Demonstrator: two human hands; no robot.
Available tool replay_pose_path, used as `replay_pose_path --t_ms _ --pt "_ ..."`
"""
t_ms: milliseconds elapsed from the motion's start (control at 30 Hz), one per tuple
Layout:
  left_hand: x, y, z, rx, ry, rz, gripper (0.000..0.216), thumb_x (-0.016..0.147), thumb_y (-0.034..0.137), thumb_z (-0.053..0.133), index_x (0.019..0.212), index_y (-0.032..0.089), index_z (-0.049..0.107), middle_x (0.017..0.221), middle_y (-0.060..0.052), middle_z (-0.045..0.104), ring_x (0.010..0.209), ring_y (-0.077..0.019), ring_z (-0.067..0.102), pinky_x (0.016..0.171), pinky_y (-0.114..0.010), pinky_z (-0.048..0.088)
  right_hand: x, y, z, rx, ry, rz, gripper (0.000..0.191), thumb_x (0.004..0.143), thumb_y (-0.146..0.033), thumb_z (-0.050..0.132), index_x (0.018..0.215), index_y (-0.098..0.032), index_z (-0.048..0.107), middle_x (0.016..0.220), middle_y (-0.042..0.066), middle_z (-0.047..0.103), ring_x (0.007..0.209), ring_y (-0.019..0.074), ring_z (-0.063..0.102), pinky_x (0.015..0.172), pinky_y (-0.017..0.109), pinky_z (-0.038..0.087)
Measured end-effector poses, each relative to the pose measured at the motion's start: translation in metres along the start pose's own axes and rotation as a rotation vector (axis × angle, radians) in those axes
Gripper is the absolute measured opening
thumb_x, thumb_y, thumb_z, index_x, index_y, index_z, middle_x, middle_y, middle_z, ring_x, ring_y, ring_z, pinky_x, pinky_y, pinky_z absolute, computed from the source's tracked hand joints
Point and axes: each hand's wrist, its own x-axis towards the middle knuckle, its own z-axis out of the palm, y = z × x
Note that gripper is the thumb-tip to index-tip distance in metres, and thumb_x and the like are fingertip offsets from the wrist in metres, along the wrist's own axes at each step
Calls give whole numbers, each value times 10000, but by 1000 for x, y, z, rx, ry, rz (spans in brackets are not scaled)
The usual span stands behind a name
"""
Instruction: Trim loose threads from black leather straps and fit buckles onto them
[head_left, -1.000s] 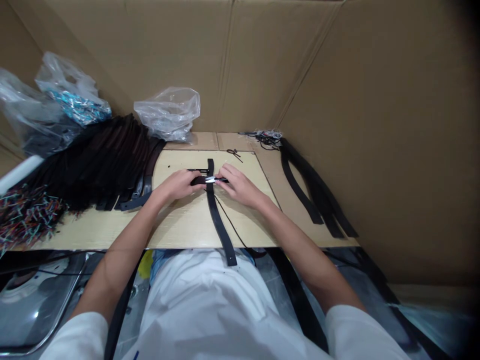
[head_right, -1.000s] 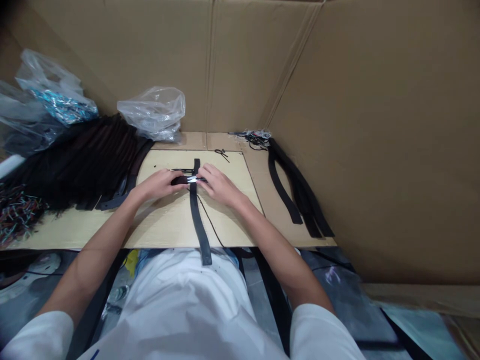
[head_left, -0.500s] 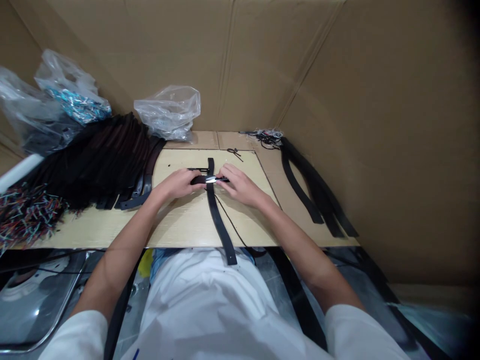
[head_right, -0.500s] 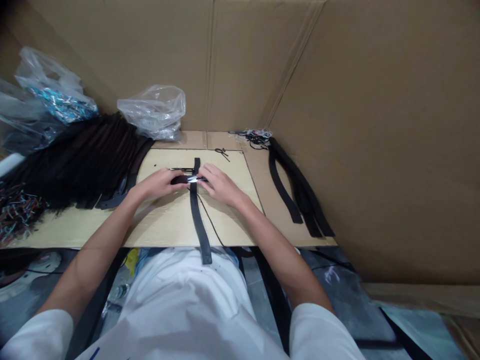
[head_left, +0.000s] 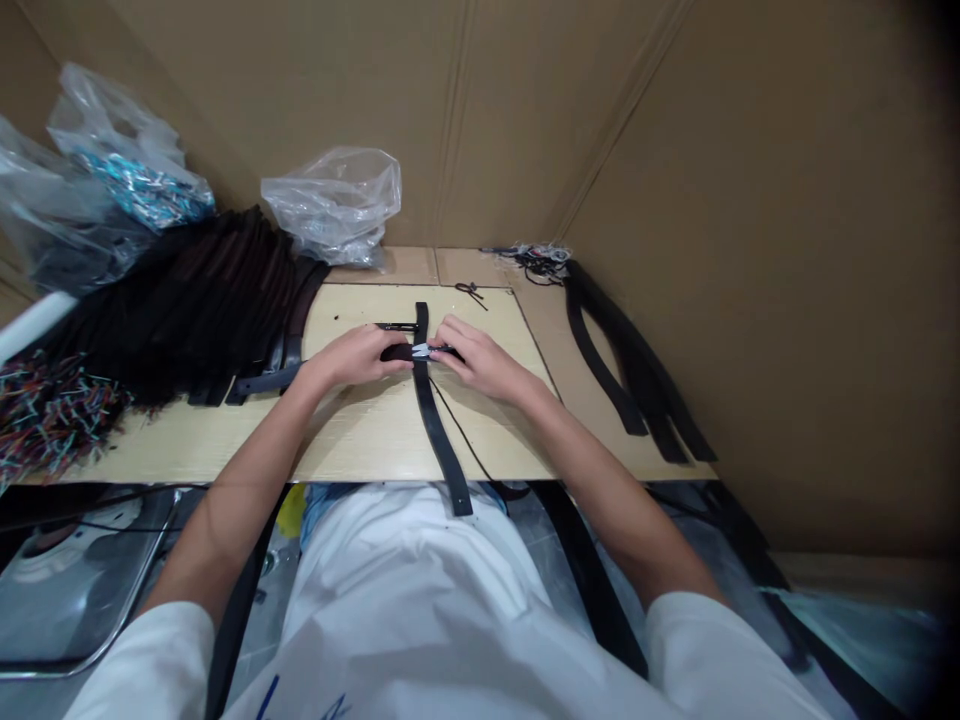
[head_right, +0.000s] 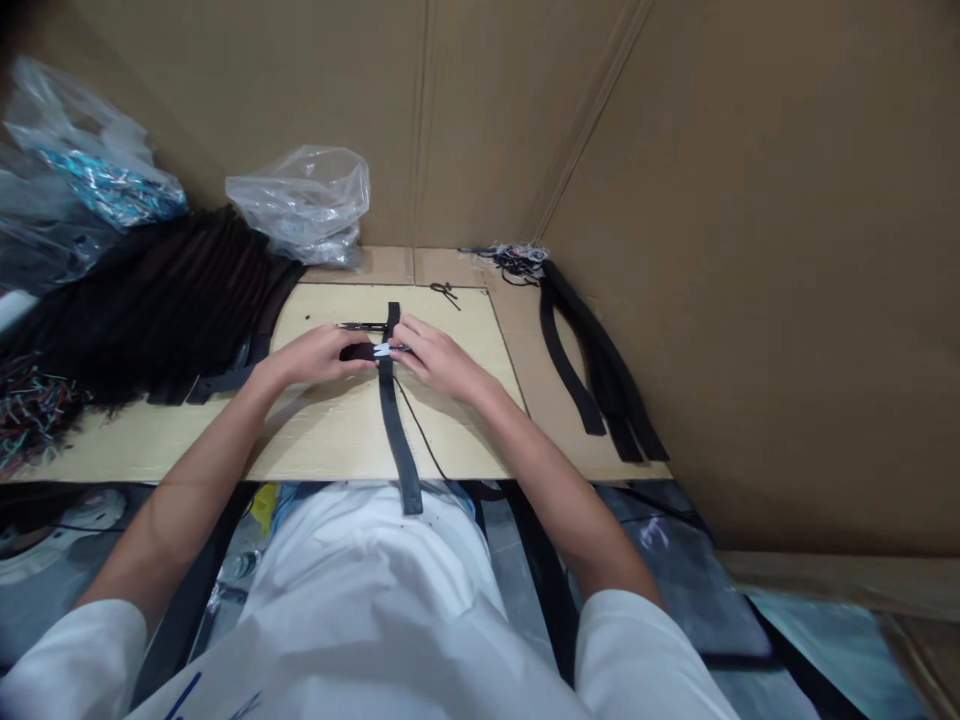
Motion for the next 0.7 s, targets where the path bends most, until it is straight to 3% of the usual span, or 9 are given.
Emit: replay_pose_path --t_ms 300,533,700 --pt "0 -1 -3 -91 -57 -46 418 970 559 649 998 164 779 837 -77 768 702 -206 609 701 -312 394 2 -5 28 -187 -4 99 137 1140 -272 483 1106 -220 605 1108 119 594 918 281 569 811 386 455" --pt "0 -1 -8 -168 -79 -62 475 997 576 589 1079 146 774 852 -58 756 712 -192 601 712 -296 421 0 6 5 -94 32 56 163 1145 -315 493 1149 -232 634 1120 119 623 1002 289 603 871 402 488" --pt "-2 -3 -8 -230 -113 -50 486 987 602 599 999 140 751 792 -28 701 694 -169 553 658 -280 380 -2 3 0 -43 2 30 146 1139 -319 510 1127 -235 628 1108 109 634 1010 288 610 876 396 483"
